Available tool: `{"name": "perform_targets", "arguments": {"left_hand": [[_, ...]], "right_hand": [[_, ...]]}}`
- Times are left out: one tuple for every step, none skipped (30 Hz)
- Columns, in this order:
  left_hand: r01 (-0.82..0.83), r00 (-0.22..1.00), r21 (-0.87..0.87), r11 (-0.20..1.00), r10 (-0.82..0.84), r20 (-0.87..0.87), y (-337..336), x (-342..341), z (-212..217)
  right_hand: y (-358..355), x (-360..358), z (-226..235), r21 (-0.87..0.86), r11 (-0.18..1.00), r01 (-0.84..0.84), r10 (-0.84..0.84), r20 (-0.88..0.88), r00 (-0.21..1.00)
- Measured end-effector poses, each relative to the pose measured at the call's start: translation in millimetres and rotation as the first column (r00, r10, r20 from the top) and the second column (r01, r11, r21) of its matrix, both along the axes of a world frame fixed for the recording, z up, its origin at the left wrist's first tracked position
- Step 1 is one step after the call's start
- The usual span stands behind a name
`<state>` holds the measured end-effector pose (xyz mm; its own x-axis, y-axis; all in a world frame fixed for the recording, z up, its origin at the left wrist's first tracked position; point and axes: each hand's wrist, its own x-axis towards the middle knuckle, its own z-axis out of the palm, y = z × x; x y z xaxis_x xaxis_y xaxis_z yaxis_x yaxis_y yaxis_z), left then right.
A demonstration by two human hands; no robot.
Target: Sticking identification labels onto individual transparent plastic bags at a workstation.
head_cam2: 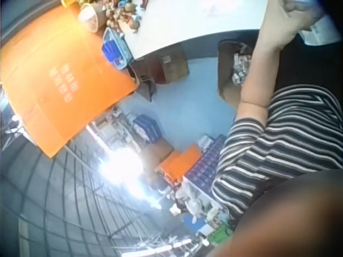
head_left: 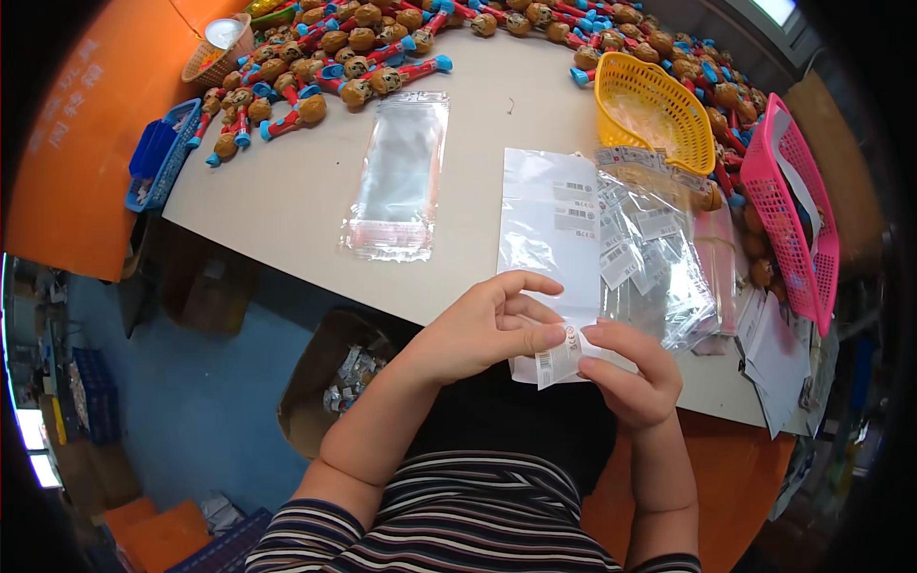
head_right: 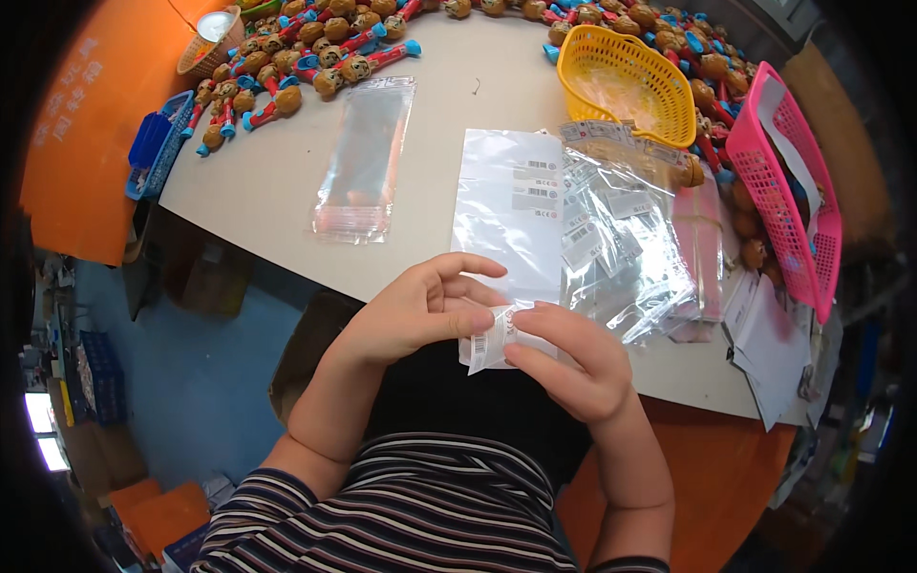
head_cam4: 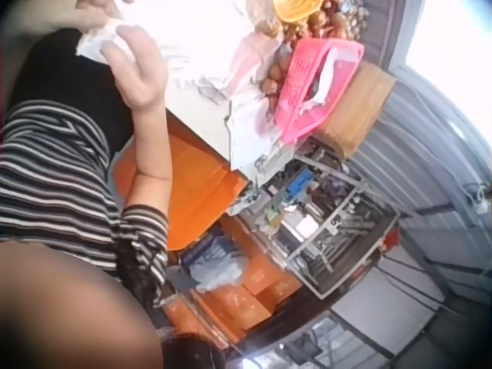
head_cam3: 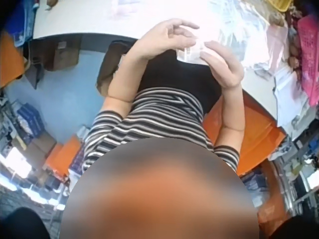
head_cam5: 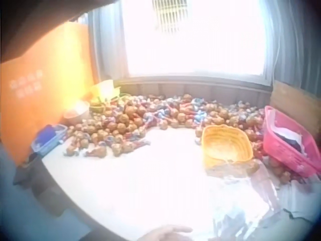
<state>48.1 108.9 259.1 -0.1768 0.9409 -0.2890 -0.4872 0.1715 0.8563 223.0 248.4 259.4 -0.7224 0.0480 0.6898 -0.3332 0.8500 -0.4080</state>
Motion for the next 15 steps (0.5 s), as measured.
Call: {"name": "perform_targets", "arguments": {"left_hand": [[0.004, 1.000, 0.003, 1.000, -0.004, 0.002, 1, -1, -1], [-0.023, 0.999, 0.000, 1.000, 0.023, -0.022, 1, -2, -3], [-0.048, 0.998, -0.003, 0.999, 0.048, -0.047, 2, -3, -5], [-0.041, 0.998, -0.001, 0.999, 0.041, -0.046, 3, -3, -4], [-0.161, 0.979, 0.027, 0.987, 0.163, -0.124, 3, -1, -4], [-0.278, 0.938, 0.062, 0.958, 0.285, -0.199, 3, 3, -4], [-0.275, 0.938, 0.062, 0.960, 0.281, -0.201, 4, 7, -4], [-0.386, 0.870, 0.130, 0.913, 0.408, -0.278, 6, 12, -4], [-0.481, 0.780, 0.209, 0.852, 0.524, -0.341, 8, 17, -4], [-0.475, 0.783, 0.210, 0.855, 0.519, -0.342, 10, 21, -6], [-0.493, 0.746, 0.240, 0.836, 0.549, -0.378, 11, 24, -7], [-0.508, 0.708, 0.270, 0.818, 0.575, -0.410, 12, 28, -7], [-0.503, 0.710, 0.270, 0.821, 0.571, -0.412, 13, 30, -6], [-0.499, 0.731, 0.266, 0.825, 0.566, -0.381, 13, 32, -5], [-0.496, 0.750, 0.266, 0.827, 0.562, -0.349, 13, 33, -3]], "right_hand": [[1, 0, 0, 0.002, 1.000, -0.004, 0.004, -0.032, 0.999], [2, 1, 2, 0.004, 1.000, 0.000, 0.000, -0.030, 1.000], [3, 1, 3, -0.012, 0.999, 0.049, -0.049, -0.002, 0.999], [4, 1, 4, -0.027, 0.995, 0.098, -0.097, 0.026, 0.995], [5, 3, 4, -0.026, 0.994, 0.105, -0.104, 0.026, 0.994], [6, 4, 3, -0.133, 0.961, 0.244, -0.225, 0.138, 0.964], [6, 5, 2, -0.221, 0.896, 0.384, -0.326, 0.260, 0.909], [6, 5, 2, -0.223, 0.895, 0.387, -0.329, 0.258, 0.908], [5, 5, 3, -0.513, 0.760, 0.399, -0.255, 0.329, 0.909], [4, 4, 3, -0.744, 0.539, 0.395, -0.161, 0.369, 0.915], [3, 3, 4, -0.891, 0.255, 0.376, -0.058, 0.374, 0.926], [-1, -2, 5, -0.892, 0.252, 0.376, -0.064, 0.373, 0.926], [-8, -9, 6, -0.891, 0.256, 0.375, -0.074, 0.368, 0.927], [-11, -12, 7, -0.891, 0.260, 0.372, -0.082, 0.364, 0.928], [-10, -12, 5, -0.892, 0.261, 0.370, -0.086, 0.361, 0.929]]}}
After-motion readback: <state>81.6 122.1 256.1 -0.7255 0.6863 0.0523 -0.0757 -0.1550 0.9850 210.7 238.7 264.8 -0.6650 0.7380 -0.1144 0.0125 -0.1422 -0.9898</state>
